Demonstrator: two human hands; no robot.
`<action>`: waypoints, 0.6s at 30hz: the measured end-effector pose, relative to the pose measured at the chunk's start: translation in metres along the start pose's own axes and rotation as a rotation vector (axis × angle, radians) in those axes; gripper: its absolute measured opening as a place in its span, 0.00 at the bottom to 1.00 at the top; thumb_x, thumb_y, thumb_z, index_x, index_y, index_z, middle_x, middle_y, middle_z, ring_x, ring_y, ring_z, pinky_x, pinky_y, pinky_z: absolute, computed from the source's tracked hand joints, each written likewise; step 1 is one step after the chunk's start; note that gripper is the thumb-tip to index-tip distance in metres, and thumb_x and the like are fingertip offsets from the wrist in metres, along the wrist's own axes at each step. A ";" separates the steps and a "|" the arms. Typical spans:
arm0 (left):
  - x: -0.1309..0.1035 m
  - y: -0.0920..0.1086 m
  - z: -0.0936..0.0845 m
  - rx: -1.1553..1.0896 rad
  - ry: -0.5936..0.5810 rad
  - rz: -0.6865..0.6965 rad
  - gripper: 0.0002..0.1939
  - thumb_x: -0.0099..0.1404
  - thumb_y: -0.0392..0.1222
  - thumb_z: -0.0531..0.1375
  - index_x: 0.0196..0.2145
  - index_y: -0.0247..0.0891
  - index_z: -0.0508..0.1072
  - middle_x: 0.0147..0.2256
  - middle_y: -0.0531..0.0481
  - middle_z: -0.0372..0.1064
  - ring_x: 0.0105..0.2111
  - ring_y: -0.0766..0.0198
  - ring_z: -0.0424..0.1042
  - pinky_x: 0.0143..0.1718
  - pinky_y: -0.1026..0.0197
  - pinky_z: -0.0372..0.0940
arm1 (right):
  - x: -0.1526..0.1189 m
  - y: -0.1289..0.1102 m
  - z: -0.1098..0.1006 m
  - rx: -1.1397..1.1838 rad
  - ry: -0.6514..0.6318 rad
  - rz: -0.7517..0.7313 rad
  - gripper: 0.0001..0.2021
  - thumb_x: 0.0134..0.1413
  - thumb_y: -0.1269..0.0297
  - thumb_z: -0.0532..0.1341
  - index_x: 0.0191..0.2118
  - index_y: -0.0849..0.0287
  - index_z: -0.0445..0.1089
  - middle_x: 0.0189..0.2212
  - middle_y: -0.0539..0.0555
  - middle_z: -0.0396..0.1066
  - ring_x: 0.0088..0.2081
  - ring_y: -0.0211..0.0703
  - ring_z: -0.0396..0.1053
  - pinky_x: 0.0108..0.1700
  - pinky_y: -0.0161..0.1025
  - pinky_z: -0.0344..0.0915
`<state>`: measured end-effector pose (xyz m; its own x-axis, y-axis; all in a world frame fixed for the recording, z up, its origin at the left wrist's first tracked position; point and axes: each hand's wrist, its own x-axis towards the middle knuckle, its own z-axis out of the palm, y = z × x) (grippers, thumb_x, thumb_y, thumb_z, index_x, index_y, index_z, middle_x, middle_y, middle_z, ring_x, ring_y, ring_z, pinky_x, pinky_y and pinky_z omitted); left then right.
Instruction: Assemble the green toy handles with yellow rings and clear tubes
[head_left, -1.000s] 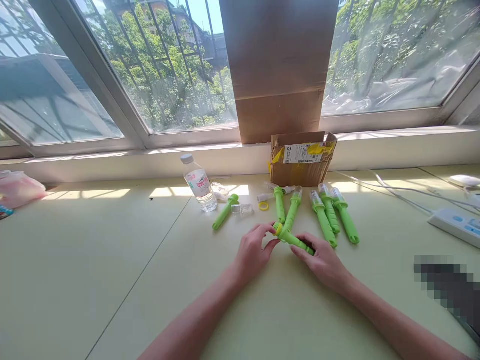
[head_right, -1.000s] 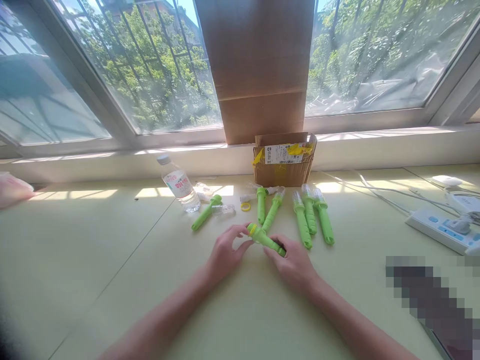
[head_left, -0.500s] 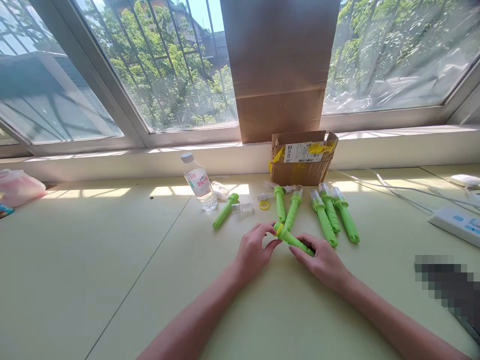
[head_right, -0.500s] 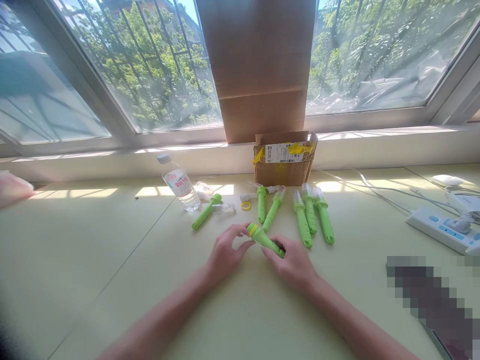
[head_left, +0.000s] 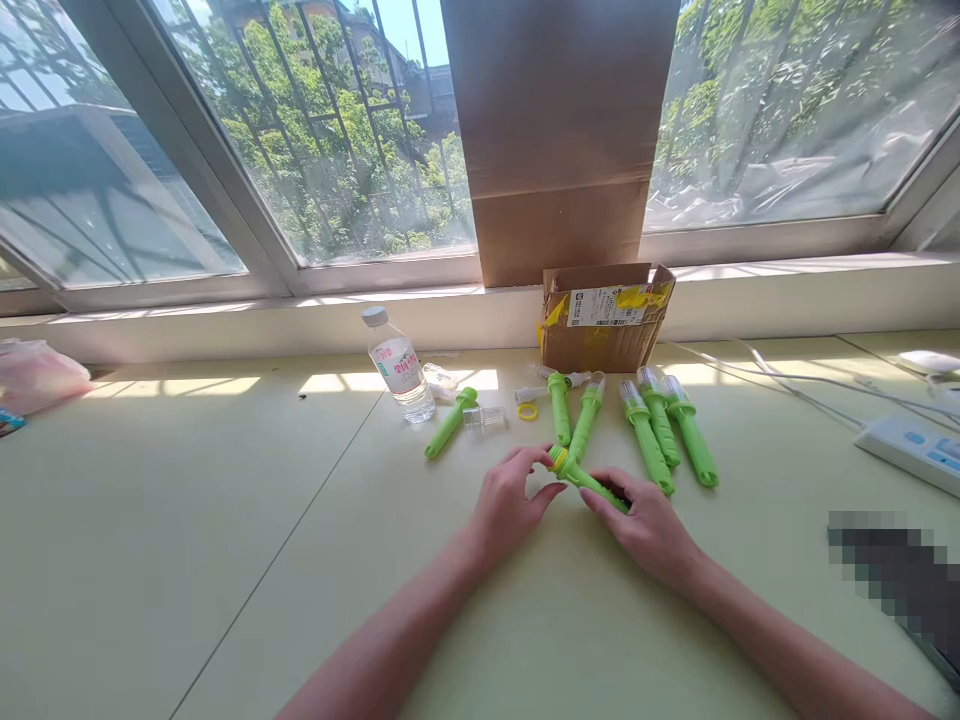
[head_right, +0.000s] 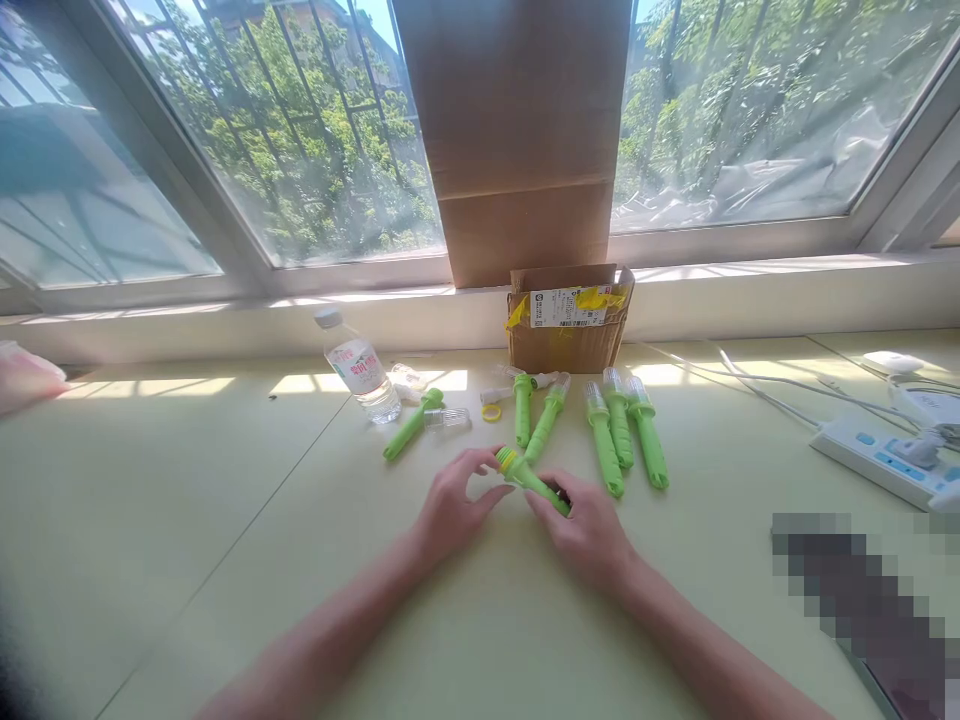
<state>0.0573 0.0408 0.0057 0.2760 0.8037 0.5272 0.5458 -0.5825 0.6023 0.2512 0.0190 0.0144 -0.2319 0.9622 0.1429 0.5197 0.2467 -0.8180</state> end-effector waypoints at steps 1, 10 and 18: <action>0.000 0.000 0.000 -0.004 -0.001 0.000 0.09 0.60 0.39 0.61 0.38 0.42 0.65 0.47 0.50 0.71 0.42 0.63 0.72 0.41 0.58 0.68 | 0.000 0.000 0.000 0.001 -0.009 0.002 0.15 0.57 0.53 0.53 0.38 0.59 0.70 0.27 0.50 0.69 0.29 0.42 0.64 0.31 0.37 0.58; -0.002 0.000 0.000 -0.035 0.010 0.020 0.06 0.62 0.39 0.59 0.37 0.41 0.65 0.45 0.47 0.71 0.46 0.61 0.71 0.45 0.57 0.67 | 0.000 0.002 0.001 -0.007 0.013 0.018 0.16 0.53 0.53 0.58 0.43 0.57 0.69 0.23 0.47 0.70 0.25 0.40 0.64 0.28 0.35 0.57; 0.000 0.003 -0.002 0.003 0.001 0.025 0.07 0.61 0.40 0.59 0.38 0.41 0.65 0.46 0.47 0.71 0.43 0.61 0.72 0.42 0.56 0.68 | -0.002 0.000 0.003 -0.032 0.059 -0.052 0.11 0.55 0.57 0.56 0.39 0.56 0.70 0.29 0.52 0.72 0.28 0.42 0.65 0.32 0.38 0.60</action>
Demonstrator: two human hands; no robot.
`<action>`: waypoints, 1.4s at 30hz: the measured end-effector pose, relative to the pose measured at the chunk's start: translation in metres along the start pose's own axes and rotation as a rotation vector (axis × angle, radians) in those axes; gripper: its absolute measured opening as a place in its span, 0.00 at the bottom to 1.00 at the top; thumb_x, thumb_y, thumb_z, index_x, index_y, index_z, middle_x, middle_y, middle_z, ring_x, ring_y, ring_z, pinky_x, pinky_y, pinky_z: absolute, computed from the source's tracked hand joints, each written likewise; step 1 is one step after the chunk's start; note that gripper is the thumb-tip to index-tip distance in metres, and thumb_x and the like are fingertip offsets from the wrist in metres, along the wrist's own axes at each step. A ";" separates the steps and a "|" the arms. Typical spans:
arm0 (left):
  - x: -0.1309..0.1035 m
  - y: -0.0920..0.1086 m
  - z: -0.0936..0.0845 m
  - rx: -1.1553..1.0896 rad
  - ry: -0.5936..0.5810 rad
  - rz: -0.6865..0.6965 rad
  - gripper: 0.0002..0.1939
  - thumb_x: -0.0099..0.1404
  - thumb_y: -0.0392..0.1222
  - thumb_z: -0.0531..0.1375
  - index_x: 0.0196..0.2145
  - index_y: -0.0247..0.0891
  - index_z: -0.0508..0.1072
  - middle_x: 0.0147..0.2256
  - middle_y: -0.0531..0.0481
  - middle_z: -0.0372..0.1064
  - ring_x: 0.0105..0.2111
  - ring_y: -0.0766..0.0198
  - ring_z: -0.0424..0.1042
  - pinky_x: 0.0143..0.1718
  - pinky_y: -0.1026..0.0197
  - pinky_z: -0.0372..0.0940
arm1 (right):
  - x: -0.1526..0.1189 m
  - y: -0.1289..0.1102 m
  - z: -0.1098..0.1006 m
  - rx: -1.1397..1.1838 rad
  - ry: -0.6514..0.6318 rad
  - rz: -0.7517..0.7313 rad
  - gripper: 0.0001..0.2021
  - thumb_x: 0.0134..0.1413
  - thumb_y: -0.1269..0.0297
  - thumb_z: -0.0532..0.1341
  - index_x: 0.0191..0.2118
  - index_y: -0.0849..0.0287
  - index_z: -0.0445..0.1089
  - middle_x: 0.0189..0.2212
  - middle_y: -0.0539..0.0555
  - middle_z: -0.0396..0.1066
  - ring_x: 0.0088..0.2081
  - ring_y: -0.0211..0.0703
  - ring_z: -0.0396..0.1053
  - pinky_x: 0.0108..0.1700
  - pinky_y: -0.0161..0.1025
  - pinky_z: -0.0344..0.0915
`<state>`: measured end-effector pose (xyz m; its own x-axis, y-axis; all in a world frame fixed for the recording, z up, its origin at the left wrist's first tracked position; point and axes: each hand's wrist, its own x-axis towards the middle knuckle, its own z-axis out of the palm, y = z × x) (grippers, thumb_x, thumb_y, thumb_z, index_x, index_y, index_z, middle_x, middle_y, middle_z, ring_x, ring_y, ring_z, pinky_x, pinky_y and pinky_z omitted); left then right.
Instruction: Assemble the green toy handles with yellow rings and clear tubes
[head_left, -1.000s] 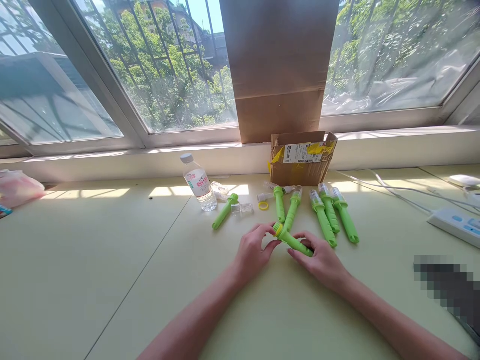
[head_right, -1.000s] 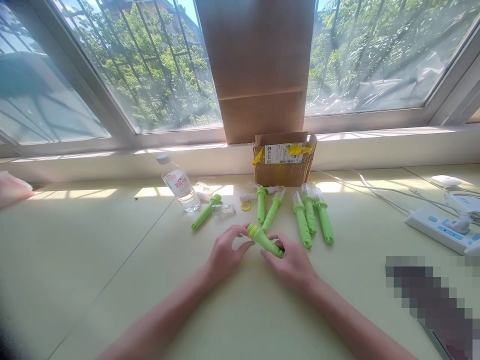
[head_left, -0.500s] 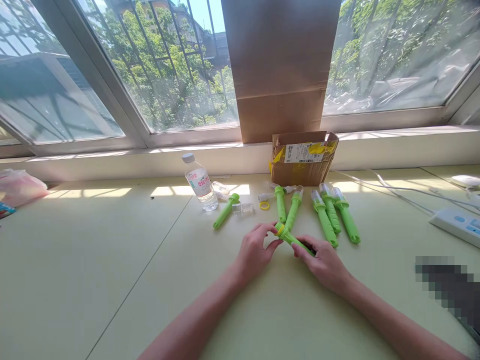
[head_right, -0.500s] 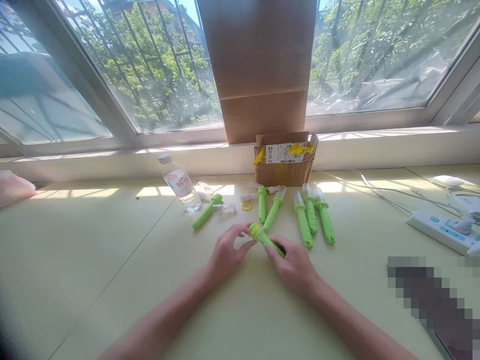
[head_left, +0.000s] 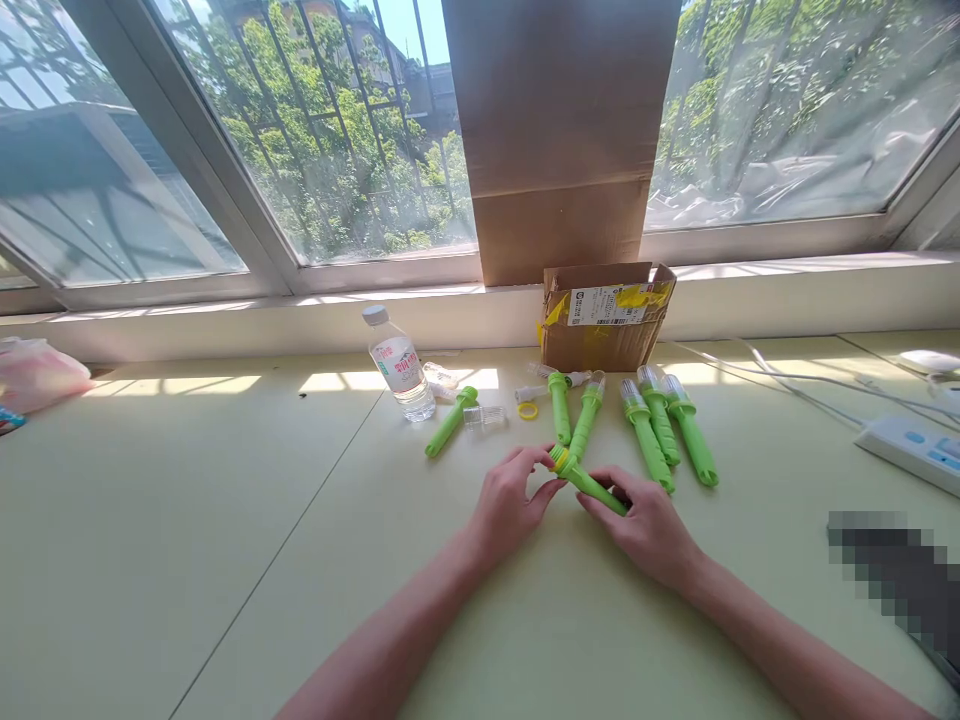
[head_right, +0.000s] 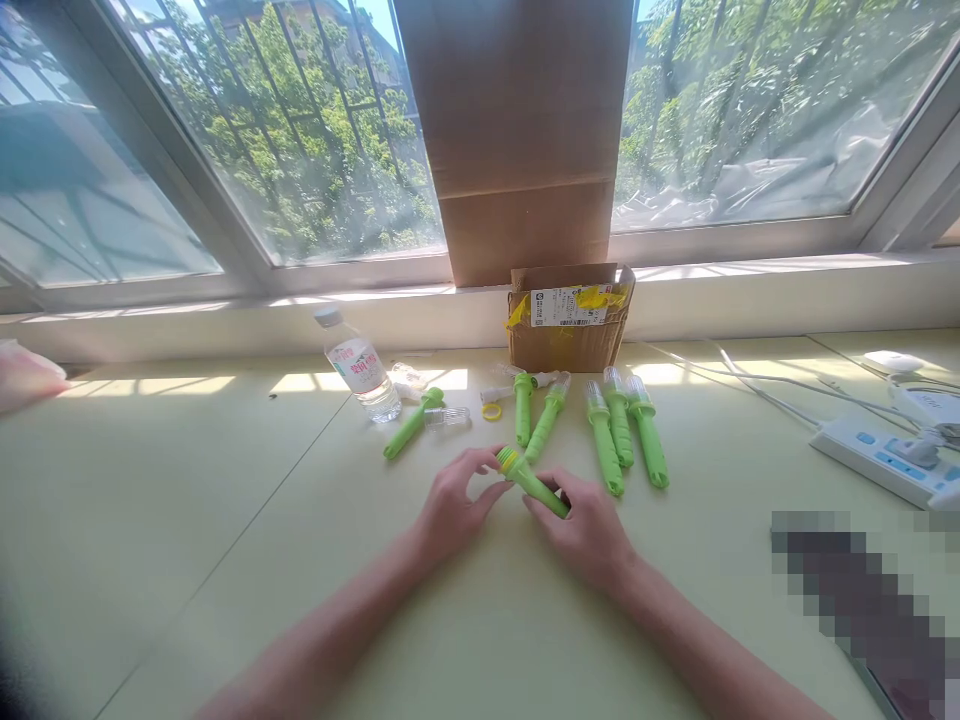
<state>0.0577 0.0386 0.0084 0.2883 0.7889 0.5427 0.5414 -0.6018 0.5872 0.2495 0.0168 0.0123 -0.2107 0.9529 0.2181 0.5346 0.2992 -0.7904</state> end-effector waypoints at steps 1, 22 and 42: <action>0.000 0.000 0.000 0.000 -0.006 0.000 0.07 0.61 0.39 0.60 0.38 0.41 0.65 0.47 0.47 0.71 0.43 0.61 0.72 0.42 0.56 0.68 | 0.000 0.000 0.000 0.002 0.000 -0.002 0.12 0.55 0.56 0.56 0.39 0.57 0.70 0.29 0.52 0.72 0.28 0.42 0.65 0.31 0.38 0.60; 0.001 0.001 -0.001 -0.001 -0.008 0.000 0.08 0.60 0.37 0.60 0.37 0.41 0.65 0.46 0.48 0.71 0.39 0.63 0.72 0.39 0.58 0.69 | 0.003 0.000 -0.005 0.104 -0.157 0.025 0.17 0.59 0.52 0.51 0.36 0.59 0.70 0.24 0.50 0.68 0.22 0.37 0.60 0.24 0.35 0.55; 0.002 0.004 -0.002 -0.015 -0.014 0.010 0.08 0.61 0.40 0.60 0.38 0.40 0.66 0.46 0.46 0.71 0.43 0.61 0.72 0.40 0.56 0.69 | 0.003 0.002 -0.005 0.265 -0.197 0.099 0.17 0.56 0.51 0.54 0.36 0.60 0.69 0.25 0.50 0.68 0.24 0.37 0.63 0.27 0.34 0.60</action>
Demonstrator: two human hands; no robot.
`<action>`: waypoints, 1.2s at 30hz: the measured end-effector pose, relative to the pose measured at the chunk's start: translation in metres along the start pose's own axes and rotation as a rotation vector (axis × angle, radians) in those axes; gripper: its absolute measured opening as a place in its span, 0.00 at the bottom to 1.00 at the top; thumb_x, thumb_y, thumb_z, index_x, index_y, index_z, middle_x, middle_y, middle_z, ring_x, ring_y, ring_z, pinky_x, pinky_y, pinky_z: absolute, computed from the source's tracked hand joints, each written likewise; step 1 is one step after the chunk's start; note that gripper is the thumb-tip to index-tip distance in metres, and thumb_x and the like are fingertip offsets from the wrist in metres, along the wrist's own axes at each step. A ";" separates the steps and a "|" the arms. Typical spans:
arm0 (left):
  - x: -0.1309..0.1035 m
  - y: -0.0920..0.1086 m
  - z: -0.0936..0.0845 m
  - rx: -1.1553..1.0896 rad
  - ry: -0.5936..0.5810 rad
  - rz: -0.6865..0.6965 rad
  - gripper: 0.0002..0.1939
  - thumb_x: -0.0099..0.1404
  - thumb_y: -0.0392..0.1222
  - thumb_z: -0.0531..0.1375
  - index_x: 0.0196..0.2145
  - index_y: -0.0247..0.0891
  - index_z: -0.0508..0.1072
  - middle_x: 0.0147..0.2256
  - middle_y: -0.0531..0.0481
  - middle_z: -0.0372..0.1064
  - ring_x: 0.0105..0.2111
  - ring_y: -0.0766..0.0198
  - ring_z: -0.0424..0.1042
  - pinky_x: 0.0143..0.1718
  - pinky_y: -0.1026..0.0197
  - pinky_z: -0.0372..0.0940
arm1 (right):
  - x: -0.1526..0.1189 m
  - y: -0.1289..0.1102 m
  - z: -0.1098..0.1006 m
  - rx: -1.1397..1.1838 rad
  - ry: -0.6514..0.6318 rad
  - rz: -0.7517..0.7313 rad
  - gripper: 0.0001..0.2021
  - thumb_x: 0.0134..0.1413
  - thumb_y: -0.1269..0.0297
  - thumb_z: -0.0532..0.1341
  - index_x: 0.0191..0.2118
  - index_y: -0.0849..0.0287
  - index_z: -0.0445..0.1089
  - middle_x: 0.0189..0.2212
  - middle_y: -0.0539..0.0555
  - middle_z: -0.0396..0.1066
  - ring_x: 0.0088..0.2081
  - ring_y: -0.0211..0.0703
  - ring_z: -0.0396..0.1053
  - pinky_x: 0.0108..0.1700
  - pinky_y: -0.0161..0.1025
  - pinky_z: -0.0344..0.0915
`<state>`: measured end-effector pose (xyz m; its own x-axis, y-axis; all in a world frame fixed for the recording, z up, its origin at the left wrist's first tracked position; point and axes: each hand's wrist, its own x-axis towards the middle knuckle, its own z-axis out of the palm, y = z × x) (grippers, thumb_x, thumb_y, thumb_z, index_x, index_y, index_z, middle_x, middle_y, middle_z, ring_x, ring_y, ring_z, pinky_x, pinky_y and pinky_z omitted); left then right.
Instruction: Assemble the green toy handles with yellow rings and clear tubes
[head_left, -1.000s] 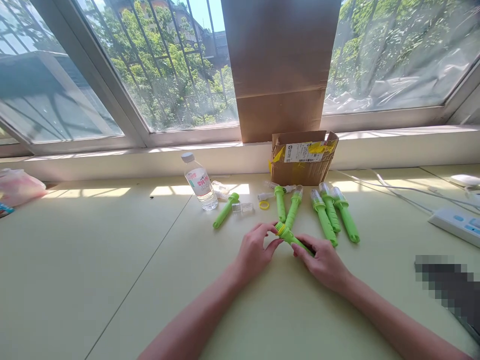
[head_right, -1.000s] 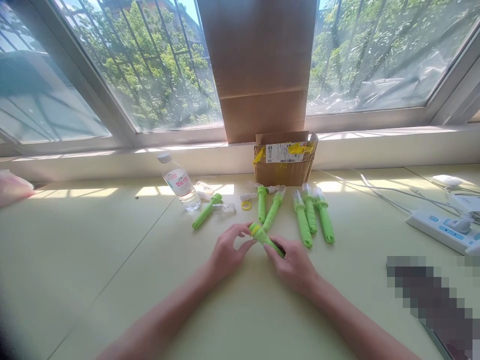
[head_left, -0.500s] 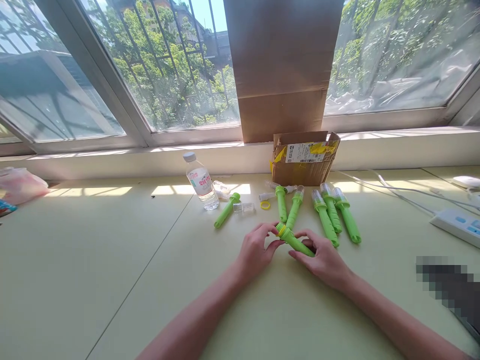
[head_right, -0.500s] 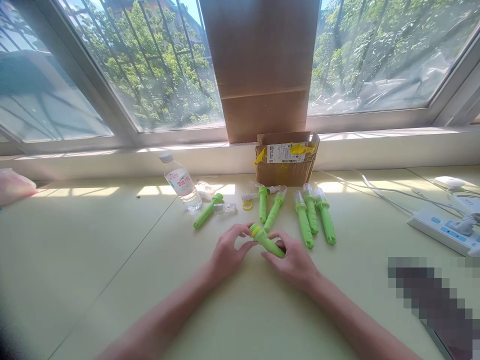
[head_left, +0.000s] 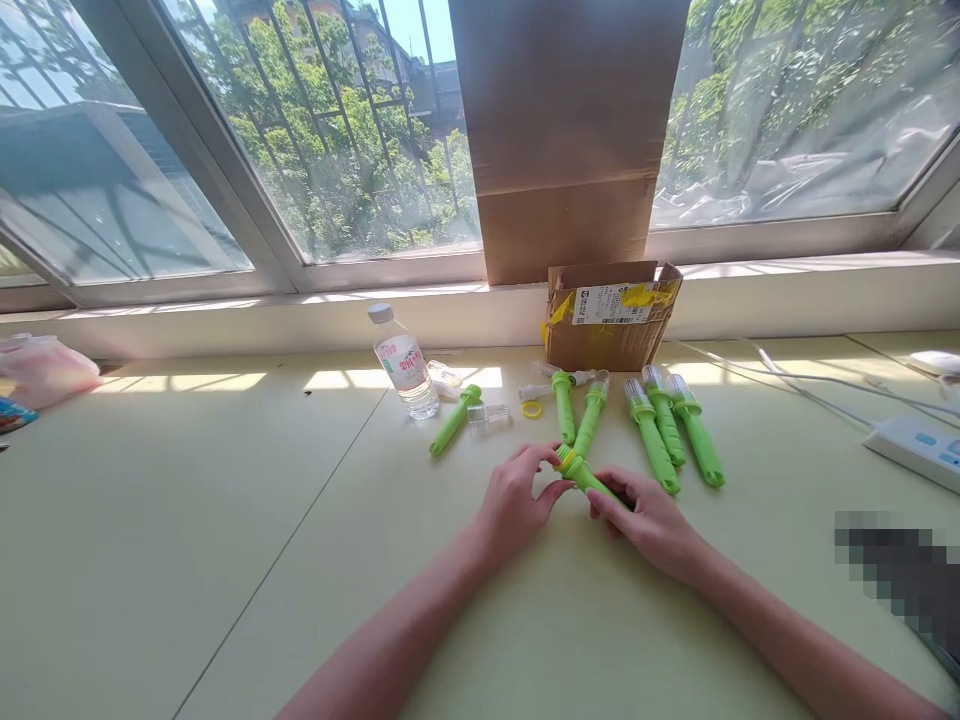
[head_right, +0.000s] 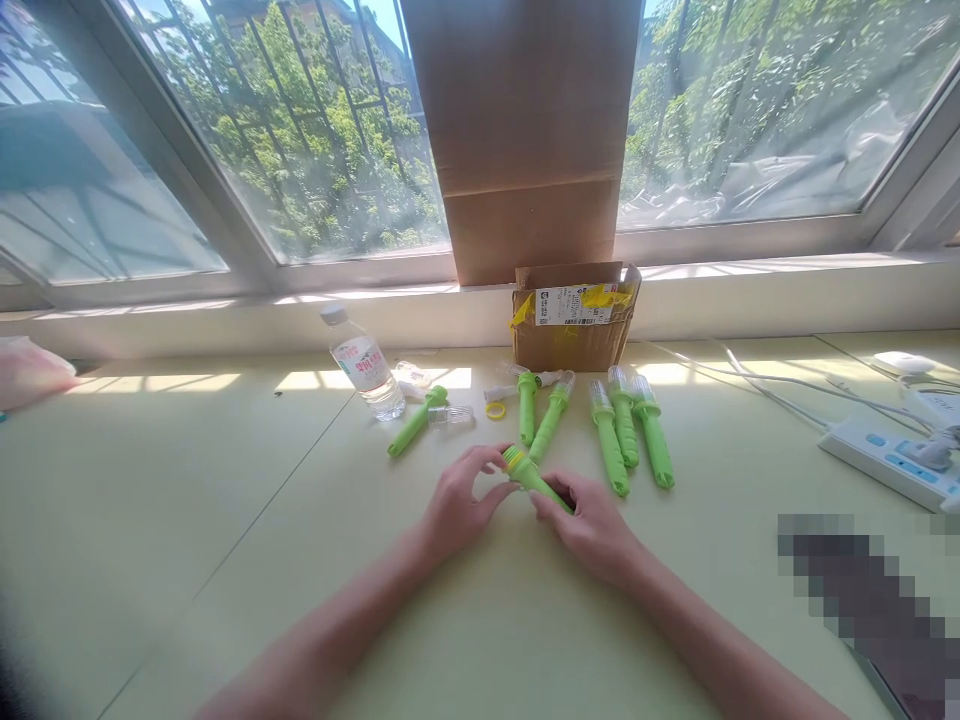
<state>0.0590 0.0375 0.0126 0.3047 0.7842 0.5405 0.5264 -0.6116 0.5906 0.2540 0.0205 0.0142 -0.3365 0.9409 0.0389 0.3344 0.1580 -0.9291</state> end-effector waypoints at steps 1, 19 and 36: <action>0.000 0.000 0.000 -0.003 0.001 -0.002 0.07 0.61 0.40 0.59 0.38 0.40 0.66 0.46 0.45 0.71 0.42 0.61 0.72 0.40 0.56 0.69 | 0.000 0.001 0.000 0.005 -0.007 0.001 0.17 0.56 0.51 0.54 0.36 0.60 0.69 0.25 0.50 0.68 0.24 0.37 0.63 0.27 0.34 0.60; -0.002 0.000 0.001 0.049 0.074 0.144 0.05 0.62 0.36 0.58 0.37 0.40 0.66 0.45 0.46 0.72 0.46 0.61 0.71 0.43 0.58 0.68 | 0.002 -0.003 -0.004 0.110 -0.050 0.072 0.13 0.50 0.55 0.61 0.37 0.58 0.67 0.25 0.46 0.65 0.21 0.33 0.57 0.21 0.32 0.54; 0.000 -0.002 0.001 -0.023 0.019 0.055 0.06 0.62 0.36 0.59 0.37 0.41 0.64 0.46 0.48 0.70 0.46 0.63 0.69 0.44 0.58 0.66 | 0.002 0.004 -0.003 0.062 -0.081 0.001 0.17 0.59 0.52 0.52 0.30 0.60 0.66 0.22 0.48 0.64 0.22 0.34 0.61 0.23 0.33 0.55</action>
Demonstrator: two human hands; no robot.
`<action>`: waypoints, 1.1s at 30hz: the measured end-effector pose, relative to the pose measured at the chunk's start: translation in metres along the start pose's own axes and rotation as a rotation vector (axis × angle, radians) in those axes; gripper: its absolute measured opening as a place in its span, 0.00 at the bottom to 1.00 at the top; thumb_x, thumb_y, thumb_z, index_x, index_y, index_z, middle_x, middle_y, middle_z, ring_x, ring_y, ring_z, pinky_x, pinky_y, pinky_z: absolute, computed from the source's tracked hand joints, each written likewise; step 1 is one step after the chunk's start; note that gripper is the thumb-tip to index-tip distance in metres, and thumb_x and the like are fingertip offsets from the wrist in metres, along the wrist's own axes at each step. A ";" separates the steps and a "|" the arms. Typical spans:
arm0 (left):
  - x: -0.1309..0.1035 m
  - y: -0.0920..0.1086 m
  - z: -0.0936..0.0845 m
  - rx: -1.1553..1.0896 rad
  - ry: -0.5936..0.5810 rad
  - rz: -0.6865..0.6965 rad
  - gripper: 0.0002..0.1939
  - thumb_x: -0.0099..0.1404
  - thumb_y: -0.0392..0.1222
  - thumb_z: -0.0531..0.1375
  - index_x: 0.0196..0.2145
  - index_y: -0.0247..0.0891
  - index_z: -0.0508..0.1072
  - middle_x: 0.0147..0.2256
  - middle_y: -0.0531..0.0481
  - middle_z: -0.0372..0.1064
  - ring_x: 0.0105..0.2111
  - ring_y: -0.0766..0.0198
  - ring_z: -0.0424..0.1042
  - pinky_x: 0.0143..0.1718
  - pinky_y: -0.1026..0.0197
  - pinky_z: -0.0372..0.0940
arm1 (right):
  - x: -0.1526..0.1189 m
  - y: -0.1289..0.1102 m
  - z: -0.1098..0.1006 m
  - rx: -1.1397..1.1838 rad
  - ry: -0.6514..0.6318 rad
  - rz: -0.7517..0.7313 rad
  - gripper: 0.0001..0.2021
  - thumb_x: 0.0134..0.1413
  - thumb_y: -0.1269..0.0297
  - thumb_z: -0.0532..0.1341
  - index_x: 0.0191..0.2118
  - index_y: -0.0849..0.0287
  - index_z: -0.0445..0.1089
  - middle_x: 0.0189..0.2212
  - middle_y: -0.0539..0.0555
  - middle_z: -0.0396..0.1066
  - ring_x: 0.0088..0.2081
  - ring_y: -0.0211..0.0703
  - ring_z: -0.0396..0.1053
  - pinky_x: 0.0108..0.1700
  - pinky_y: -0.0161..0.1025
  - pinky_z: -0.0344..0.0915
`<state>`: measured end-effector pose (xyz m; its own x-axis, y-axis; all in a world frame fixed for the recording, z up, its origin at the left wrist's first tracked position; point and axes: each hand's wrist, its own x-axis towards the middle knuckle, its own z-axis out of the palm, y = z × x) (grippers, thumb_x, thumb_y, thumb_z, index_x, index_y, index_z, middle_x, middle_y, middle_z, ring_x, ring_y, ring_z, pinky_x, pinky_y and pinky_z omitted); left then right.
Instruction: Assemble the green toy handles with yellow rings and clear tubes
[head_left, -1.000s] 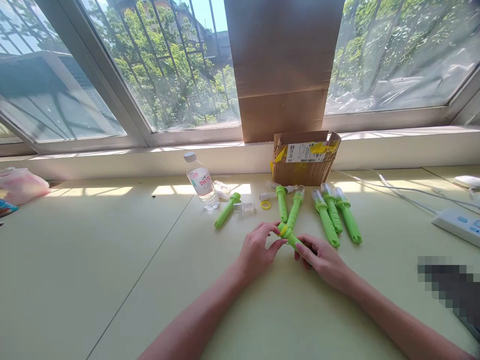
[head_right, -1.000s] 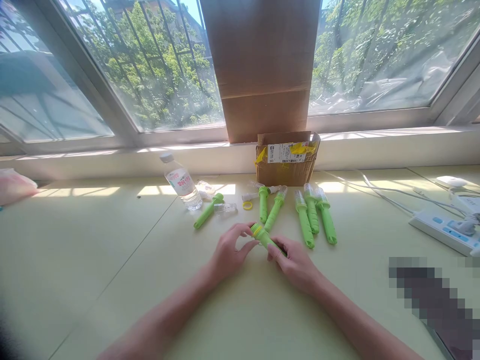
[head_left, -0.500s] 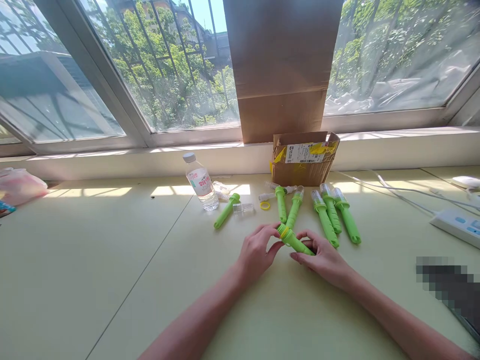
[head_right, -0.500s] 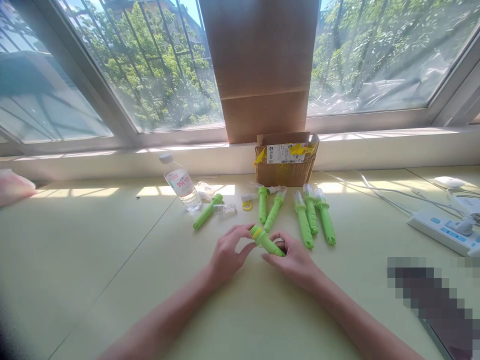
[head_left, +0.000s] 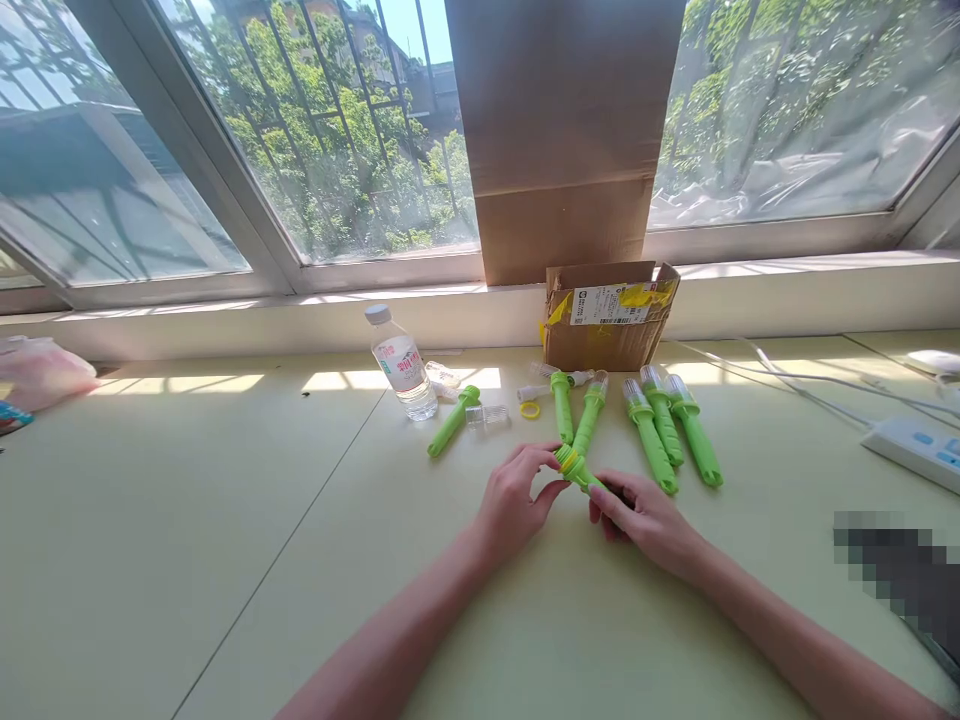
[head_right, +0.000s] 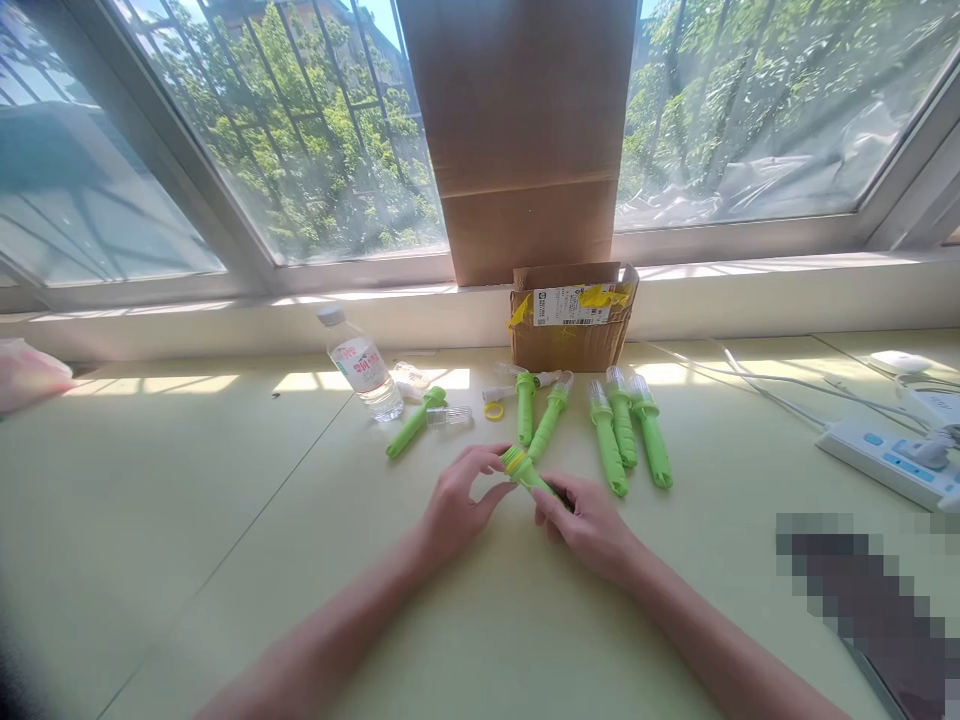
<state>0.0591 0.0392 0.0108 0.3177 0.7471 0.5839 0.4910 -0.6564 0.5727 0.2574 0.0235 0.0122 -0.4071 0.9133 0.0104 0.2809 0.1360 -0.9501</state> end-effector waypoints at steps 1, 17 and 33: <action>0.000 0.000 0.000 -0.005 0.002 -0.001 0.06 0.62 0.36 0.59 0.36 0.41 0.64 0.46 0.48 0.70 0.46 0.63 0.69 0.44 0.58 0.66 | 0.000 0.001 0.000 0.008 0.000 0.004 0.16 0.59 0.52 0.52 0.30 0.60 0.65 0.23 0.49 0.64 0.21 0.34 0.61 0.22 0.33 0.55; 0.001 0.002 0.000 -0.046 0.013 -0.042 0.07 0.61 0.37 0.59 0.38 0.41 0.64 0.45 0.48 0.70 0.46 0.62 0.68 0.39 0.59 0.68 | -0.002 -0.002 0.007 0.019 0.108 0.009 0.14 0.57 0.53 0.56 0.37 0.59 0.67 0.22 0.48 0.64 0.24 0.36 0.62 0.24 0.33 0.57; 0.000 0.002 0.000 -0.041 0.004 -0.039 0.07 0.61 0.35 0.59 0.36 0.40 0.63 0.45 0.48 0.70 0.43 0.63 0.69 0.38 0.59 0.67 | 0.001 0.003 0.006 0.109 0.051 0.068 0.14 0.53 0.56 0.61 0.42 0.56 0.62 0.25 0.46 0.66 0.21 0.35 0.62 0.21 0.33 0.56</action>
<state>0.0598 0.0379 0.0122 0.2958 0.7715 0.5632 0.4690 -0.6310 0.6180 0.2525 0.0223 0.0069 -0.3446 0.9378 -0.0418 0.2093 0.0333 -0.9773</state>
